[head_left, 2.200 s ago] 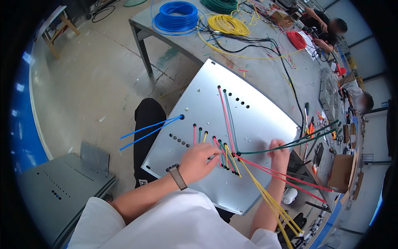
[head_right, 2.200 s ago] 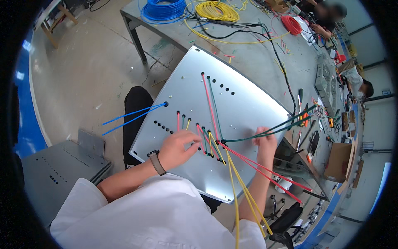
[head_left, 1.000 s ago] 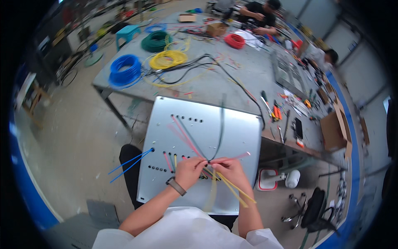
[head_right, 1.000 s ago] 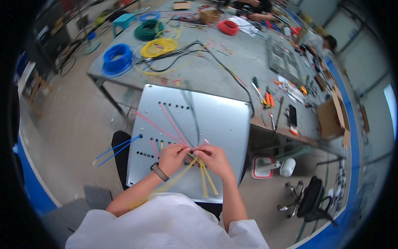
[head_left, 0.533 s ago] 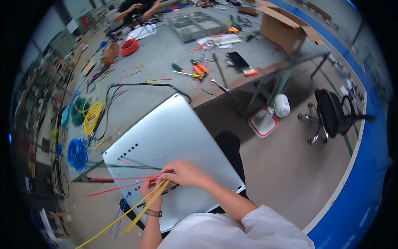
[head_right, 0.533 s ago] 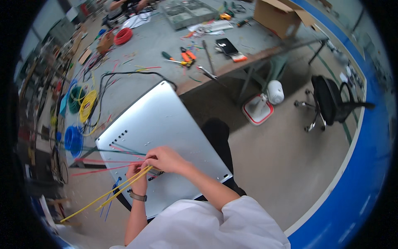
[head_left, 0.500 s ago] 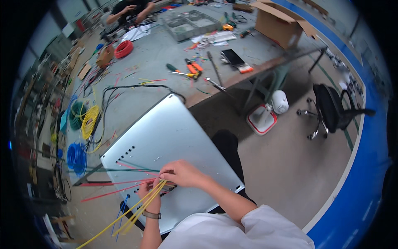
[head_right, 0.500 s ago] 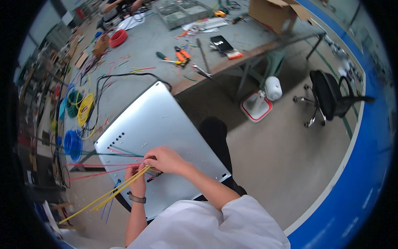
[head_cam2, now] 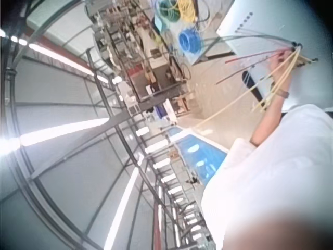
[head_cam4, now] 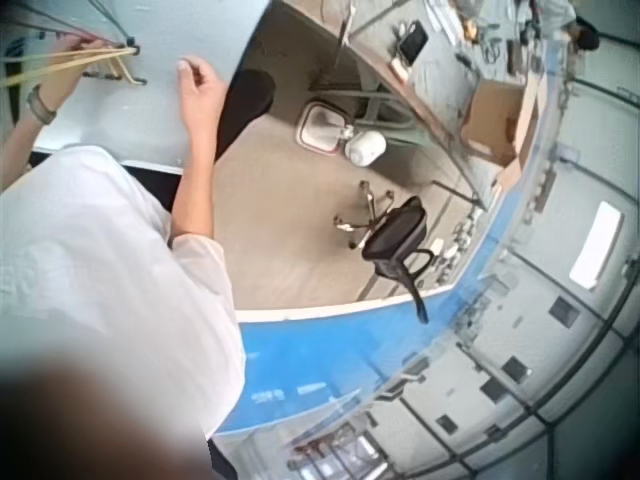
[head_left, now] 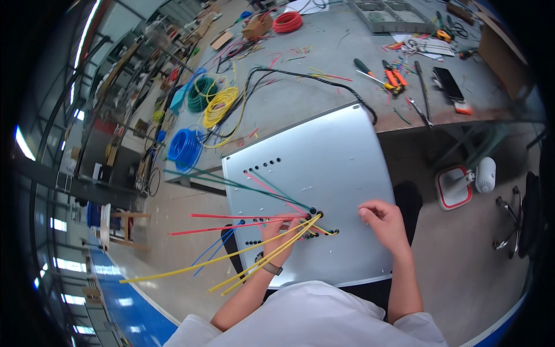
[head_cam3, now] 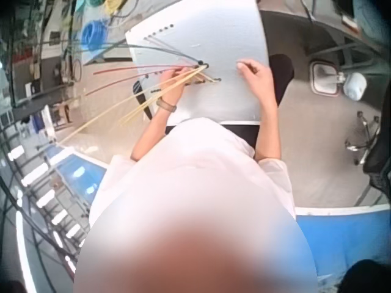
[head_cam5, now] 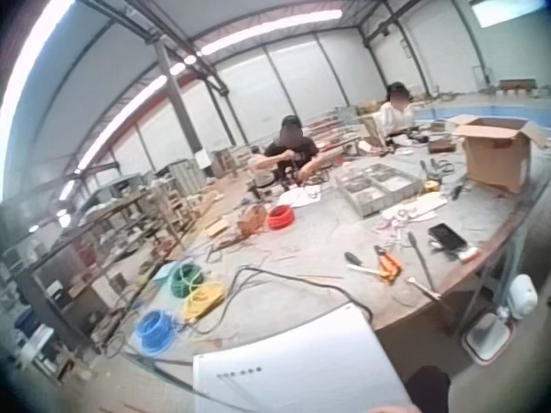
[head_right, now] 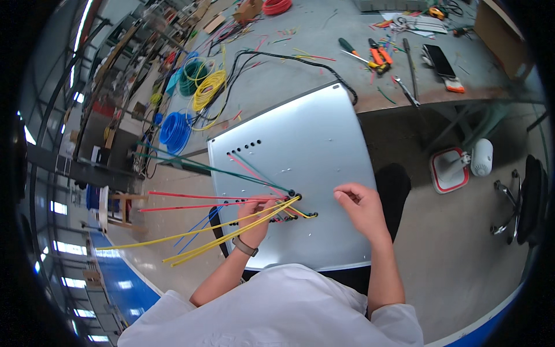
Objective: The person threads multiple colored wires through holes in a metal electrical panel, organizing and arranging them by hand. The person repeatedly pulls and adjusts the wires to align them across the panel surface.
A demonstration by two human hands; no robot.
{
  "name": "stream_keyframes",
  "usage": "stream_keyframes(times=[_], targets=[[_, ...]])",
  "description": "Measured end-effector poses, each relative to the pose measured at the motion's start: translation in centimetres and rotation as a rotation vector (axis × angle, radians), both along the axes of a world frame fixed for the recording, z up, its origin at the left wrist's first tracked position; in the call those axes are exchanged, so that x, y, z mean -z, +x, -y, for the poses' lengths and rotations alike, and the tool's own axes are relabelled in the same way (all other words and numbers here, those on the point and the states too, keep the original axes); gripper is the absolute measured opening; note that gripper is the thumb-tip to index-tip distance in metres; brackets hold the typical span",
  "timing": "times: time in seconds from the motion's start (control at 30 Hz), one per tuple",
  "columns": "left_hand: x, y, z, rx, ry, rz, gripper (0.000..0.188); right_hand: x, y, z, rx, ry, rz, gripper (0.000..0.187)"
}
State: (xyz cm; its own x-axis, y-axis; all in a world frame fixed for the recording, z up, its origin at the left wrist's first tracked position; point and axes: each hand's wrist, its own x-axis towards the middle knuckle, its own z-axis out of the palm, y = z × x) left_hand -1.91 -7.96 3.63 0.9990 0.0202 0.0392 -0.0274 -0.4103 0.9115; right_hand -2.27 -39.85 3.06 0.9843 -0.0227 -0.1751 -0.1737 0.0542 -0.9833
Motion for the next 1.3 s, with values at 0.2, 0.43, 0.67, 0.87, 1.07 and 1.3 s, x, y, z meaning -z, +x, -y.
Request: stream_keyframes(times=[0.2, 0.43, 0.67, 0.87, 1.07, 1.3], targets=[[-1.0, 0.4, 0.4, 0.002, -0.072, -0.088, 0.018, -0.5, 1.2, -3.4, -0.114, -0.025, -0.017, 0.019], [-1.0, 0.3, 0.2, 0.024, -0.247, -0.195, 0.022, -1.5, 2.4, -6.1, -0.195, -0.100, -0.020, 0.023], [-0.7, 0.6, -0.1, 0.054, -0.264, -0.204, 0.017, -1.7, 3.8, -8.4, -0.243, -0.201, -0.010, 0.024], [0.1, 0.8, -0.4, 0.082, -0.259, -0.192, 0.019, -2.2, 4.7, -8.7, -0.360, -0.309, -0.020, 0.021], [-0.1, 1.0, -0.7, 0.149, -0.181, -0.115, 0.022, -3.3, 3.3, -8.7, -0.449, -0.338, 0.150, 0.023], [-0.8, 0.2, -0.2, 0.055, -0.323, -0.211, 0.020, -2.7, 2.8, -9.1, -0.402, -0.313, 0.176, 0.021]])
